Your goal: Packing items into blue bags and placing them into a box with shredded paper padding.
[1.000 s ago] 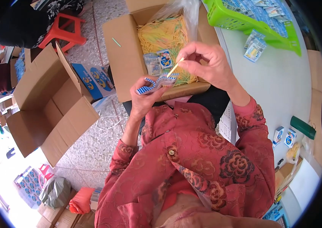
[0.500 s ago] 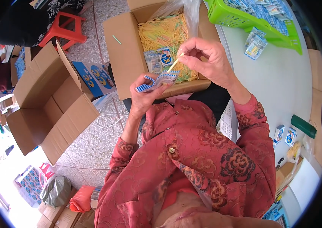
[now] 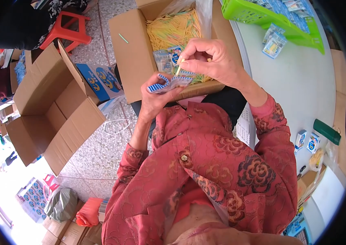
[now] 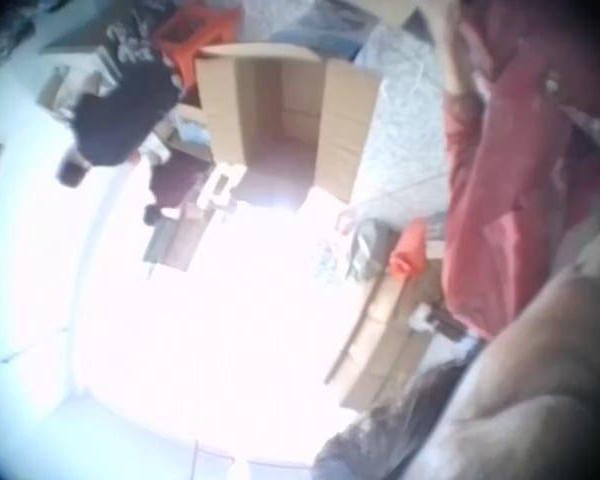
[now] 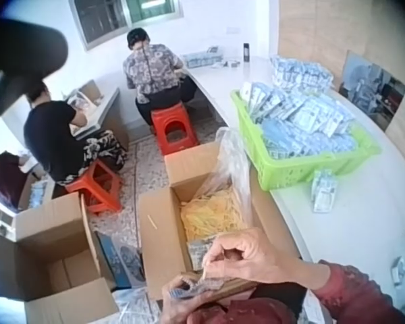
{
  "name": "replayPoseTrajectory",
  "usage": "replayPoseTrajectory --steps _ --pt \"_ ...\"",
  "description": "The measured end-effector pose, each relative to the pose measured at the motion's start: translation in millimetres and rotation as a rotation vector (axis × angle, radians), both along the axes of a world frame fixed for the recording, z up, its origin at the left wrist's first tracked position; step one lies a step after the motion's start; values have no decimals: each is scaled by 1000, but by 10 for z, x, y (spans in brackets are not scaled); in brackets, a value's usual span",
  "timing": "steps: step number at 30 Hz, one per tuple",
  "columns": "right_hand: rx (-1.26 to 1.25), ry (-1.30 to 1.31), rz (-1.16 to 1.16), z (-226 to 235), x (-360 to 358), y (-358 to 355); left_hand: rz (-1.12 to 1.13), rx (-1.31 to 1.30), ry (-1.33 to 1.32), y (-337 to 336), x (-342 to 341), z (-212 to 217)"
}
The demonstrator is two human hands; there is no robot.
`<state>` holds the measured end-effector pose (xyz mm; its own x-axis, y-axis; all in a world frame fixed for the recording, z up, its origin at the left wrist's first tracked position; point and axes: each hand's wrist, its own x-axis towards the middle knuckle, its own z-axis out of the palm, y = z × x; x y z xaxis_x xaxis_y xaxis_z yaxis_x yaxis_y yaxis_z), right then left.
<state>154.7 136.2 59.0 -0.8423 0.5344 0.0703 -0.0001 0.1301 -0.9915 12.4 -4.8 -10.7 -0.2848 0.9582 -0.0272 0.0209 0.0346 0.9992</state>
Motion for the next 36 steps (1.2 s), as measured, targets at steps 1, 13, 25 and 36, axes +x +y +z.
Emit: replayPoseTrajectory --steps 1,13,25,36 --pt "-1 -1 -2 -2 0 -7 -2 -1 -1 1 3 2" --pt "491 46 -22 -135 14 -25 14 -2 -176 9 37 1" --pt "-256 -1 -39 -374 531 -134 -14 -28 -325 85 154 19" --pt "245 -280 -776 -425 2078 811 -103 -60 -381 247 298 55"
